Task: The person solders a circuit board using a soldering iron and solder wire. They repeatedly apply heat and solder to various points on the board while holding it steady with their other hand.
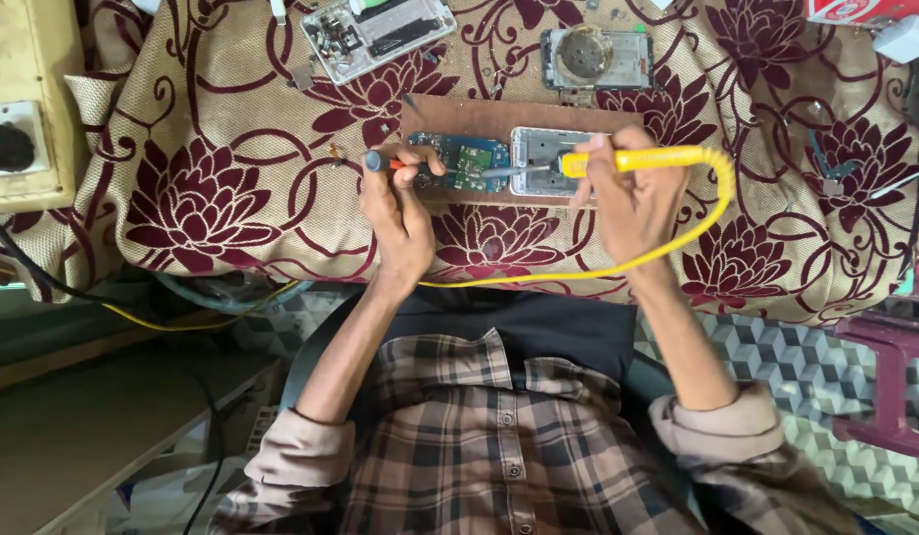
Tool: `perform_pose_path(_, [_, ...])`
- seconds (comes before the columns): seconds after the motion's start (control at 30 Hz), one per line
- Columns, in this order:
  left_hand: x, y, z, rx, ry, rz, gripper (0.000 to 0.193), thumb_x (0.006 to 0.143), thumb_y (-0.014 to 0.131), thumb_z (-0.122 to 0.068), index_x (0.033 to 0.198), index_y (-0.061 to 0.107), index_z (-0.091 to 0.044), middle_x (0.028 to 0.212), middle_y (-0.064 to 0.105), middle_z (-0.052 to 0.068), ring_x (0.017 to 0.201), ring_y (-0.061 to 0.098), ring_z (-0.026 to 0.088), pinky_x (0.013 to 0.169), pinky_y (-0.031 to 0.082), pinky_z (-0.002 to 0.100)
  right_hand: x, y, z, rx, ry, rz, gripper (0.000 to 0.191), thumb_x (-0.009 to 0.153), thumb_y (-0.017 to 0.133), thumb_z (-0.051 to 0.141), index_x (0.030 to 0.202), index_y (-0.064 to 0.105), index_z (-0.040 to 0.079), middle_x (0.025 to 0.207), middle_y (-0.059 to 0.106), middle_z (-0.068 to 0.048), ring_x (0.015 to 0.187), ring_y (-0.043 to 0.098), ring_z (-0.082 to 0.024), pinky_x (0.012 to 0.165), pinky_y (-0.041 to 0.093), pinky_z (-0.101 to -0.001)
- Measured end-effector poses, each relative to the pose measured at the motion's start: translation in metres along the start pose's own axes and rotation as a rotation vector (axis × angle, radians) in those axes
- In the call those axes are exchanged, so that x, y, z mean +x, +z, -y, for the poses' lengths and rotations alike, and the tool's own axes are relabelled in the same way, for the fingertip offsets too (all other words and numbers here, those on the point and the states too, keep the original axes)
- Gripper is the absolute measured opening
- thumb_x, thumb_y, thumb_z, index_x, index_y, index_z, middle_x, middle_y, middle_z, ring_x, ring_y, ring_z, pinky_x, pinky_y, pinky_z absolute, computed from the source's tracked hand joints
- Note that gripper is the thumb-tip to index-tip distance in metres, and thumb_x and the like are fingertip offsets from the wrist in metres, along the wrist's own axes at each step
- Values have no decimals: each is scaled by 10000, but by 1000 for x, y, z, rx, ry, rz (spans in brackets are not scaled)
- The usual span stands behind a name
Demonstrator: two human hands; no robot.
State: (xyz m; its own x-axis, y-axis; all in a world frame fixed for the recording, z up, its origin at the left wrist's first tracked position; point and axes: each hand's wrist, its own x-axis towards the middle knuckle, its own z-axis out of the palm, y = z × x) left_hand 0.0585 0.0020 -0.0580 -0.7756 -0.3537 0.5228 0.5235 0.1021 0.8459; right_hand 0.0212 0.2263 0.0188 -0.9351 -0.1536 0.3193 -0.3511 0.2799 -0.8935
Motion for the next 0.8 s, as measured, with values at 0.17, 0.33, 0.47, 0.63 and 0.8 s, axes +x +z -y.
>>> perform_pose_path(0.17, [2,0,-2,28,21,-6,107,1141,352,-36,1128,454,-7,980,615,142,909,658,198,874,541,334,22,-6,1,-57,91,63,226,1089,553,65,933,654,-65,802,722,-138,571,678,-130,425,401,-225])
perform_pose_path(0.33, [6,2,1,58,-10,-28,103,1136,364,-27,1116,462,-4,960,650,136,881,667,195,848,546,323,16,-4,-13,12,166,-10,208,1095,535,78,1010,655,-69,853,713,-151,626,723,-164,450,468,-223])
perform_pose_path(0.47, [8,4,7,42,-25,-37,101,1143,366,-28,1124,463,-6,956,639,139,889,662,194,861,543,330,7,-4,-26,78,187,-47,257,1123,500,103,1017,645,-80,835,704,-159,640,727,-184,472,494,-239])
perform_pose_path(0.63, [9,4,12,57,-27,-37,91,1142,369,-31,1122,455,-11,951,645,132,882,657,189,854,536,326,-3,3,-38,96,219,-113,305,1147,484,155,1030,623,-90,807,706,-148,655,735,-195,501,510,-249])
perform_pose_path(0.8, [8,4,15,41,-20,-36,94,1146,368,-32,1126,456,-9,964,618,134,888,662,199,859,539,332,-12,9,-47,143,230,-168,331,1151,472,181,1048,612,-101,831,691,-143,671,734,-201,520,525,-256])
